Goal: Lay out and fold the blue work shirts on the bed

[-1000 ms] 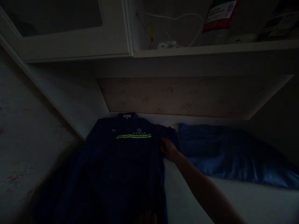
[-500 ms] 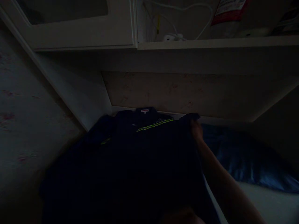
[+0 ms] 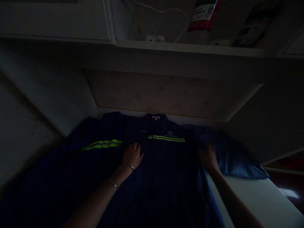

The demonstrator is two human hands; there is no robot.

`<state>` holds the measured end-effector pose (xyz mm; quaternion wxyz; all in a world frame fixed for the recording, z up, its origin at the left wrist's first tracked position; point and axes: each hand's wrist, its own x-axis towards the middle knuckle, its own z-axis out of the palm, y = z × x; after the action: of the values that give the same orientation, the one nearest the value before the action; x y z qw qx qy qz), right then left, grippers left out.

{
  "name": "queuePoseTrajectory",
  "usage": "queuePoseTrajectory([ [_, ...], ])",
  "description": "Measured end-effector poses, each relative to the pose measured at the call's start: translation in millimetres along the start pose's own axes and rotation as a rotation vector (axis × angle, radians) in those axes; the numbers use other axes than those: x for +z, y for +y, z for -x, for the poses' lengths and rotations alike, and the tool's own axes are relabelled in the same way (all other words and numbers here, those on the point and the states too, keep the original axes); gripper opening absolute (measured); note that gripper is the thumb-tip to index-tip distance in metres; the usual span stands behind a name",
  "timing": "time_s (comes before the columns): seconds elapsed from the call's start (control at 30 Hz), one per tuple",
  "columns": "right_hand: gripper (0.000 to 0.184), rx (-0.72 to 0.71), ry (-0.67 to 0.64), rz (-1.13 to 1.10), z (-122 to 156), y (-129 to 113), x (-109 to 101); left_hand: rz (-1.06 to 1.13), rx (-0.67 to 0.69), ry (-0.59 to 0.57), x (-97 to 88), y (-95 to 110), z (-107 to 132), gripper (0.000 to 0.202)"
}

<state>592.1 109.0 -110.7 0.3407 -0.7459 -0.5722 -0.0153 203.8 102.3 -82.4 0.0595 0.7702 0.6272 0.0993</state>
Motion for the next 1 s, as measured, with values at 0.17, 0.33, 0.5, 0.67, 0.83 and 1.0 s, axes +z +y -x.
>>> queuePoseTrajectory([
  [0.17,0.048,-0.342,-0.293,0.022,78,-48,27,0.145,-0.059,0.013,27.4,-32,-13,0.029],
  [0.33,0.042,-0.416,-0.45,0.136,116,-68,38,0.191,-0.142,0.042,-9.0,-76,-30,0.034],
  [0.5,0.044,-0.396,-0.486,0.145,113,-69,34,0.189,-0.451,0.174,-58.9,-176,-33,0.042],
  [0.67,0.043,-0.33,-0.528,0.051,112,-71,33,0.181,-0.703,0.24,-72.1,-239,-15,0.048],
  [0.83,0.038,0.032,-0.525,-0.259,36,-52,24,0.172,-0.454,0.348,-66.7,-195,-34,0.04],
  [1.0,0.037,0.337,-0.083,-0.015,-73,-11,6,0.063,-0.003,0.325,-39.7,-132,-78,0.046],
])
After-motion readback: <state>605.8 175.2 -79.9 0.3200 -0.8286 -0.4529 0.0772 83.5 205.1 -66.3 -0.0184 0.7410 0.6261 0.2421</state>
